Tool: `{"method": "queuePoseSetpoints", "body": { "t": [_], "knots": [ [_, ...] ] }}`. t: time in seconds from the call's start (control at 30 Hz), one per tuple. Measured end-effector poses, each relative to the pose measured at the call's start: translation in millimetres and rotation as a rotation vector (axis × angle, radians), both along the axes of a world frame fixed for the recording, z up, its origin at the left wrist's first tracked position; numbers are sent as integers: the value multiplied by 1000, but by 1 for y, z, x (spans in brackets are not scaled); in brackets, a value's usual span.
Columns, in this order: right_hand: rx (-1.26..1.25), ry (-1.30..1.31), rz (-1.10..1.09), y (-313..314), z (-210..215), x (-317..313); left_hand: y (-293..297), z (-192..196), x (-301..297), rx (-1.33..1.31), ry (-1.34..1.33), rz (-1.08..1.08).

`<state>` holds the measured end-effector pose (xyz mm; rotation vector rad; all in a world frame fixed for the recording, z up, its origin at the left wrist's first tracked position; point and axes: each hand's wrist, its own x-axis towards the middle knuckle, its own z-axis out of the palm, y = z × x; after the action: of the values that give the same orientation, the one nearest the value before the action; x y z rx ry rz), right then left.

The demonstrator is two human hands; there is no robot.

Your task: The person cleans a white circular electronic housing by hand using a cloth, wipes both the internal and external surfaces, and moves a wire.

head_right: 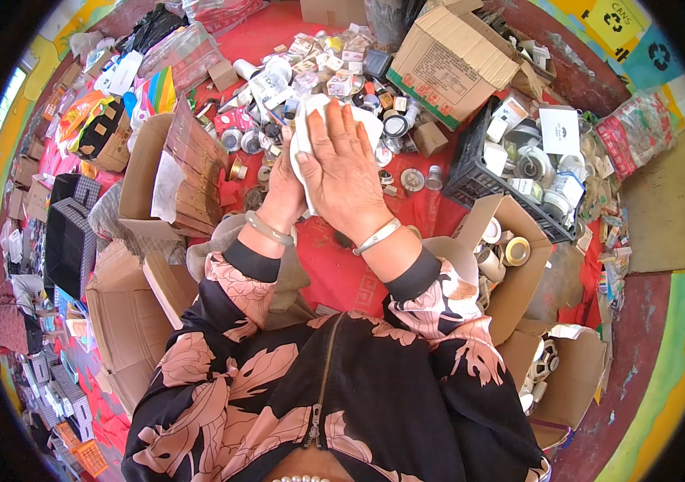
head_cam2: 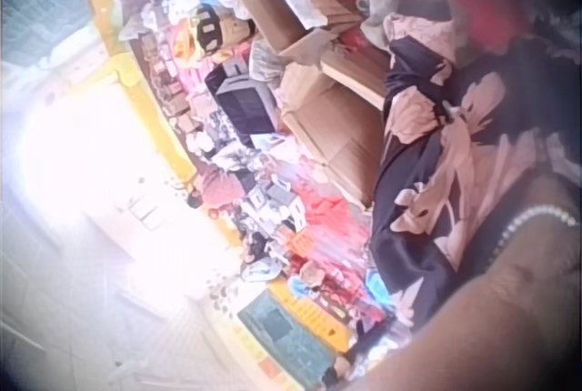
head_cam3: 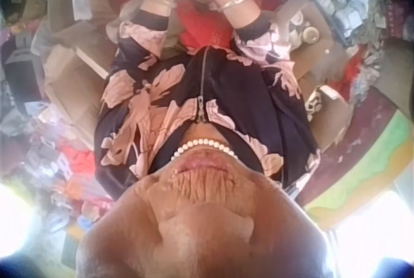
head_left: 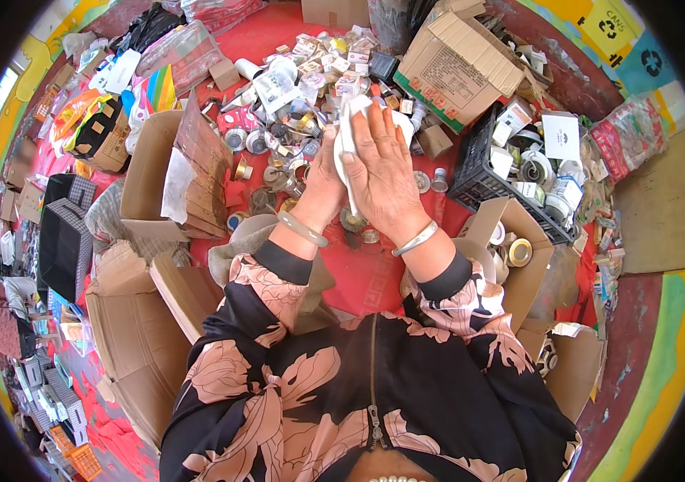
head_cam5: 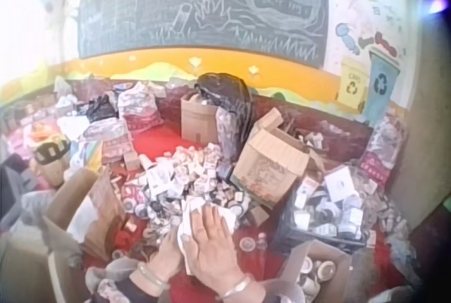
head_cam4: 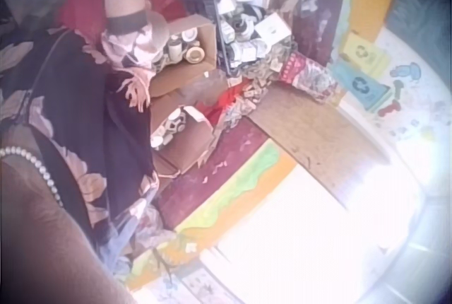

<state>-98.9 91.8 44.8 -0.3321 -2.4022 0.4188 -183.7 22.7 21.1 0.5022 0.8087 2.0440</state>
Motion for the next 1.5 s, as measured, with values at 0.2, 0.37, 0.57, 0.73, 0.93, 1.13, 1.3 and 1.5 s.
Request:
{"method": "queuePoseSetpoints", "body": {
  "t": [0.2,0.37,0.57,0.73,0.93,1.13,1.3,1.5],
  "knots": [
    [-26,126,-104,19,6,-16,2,-23,11,-84,199,14],
    [-87,121,-160,15,-2,-9,4,-10,3,-36,141,5],
    [-56,153,-124,12,11,-15,1,-20,16,-33,181,30],
    [-164,197,-202,36,-12,-13,1,-7,11,-67,194,14],
    [-28,228,-143,3,15,-14,0,-19,11,101,197,-72],
    [-283,250,-179,40,-9,-13,-6,-5,9,-75,394,25],
    [-676,320,-105,24,-19,-8,-3,8,6,35,61,115],
    [-994,590,-342,92,-21,10,-7,-6,-13,123,-230,22]
  ]
}}
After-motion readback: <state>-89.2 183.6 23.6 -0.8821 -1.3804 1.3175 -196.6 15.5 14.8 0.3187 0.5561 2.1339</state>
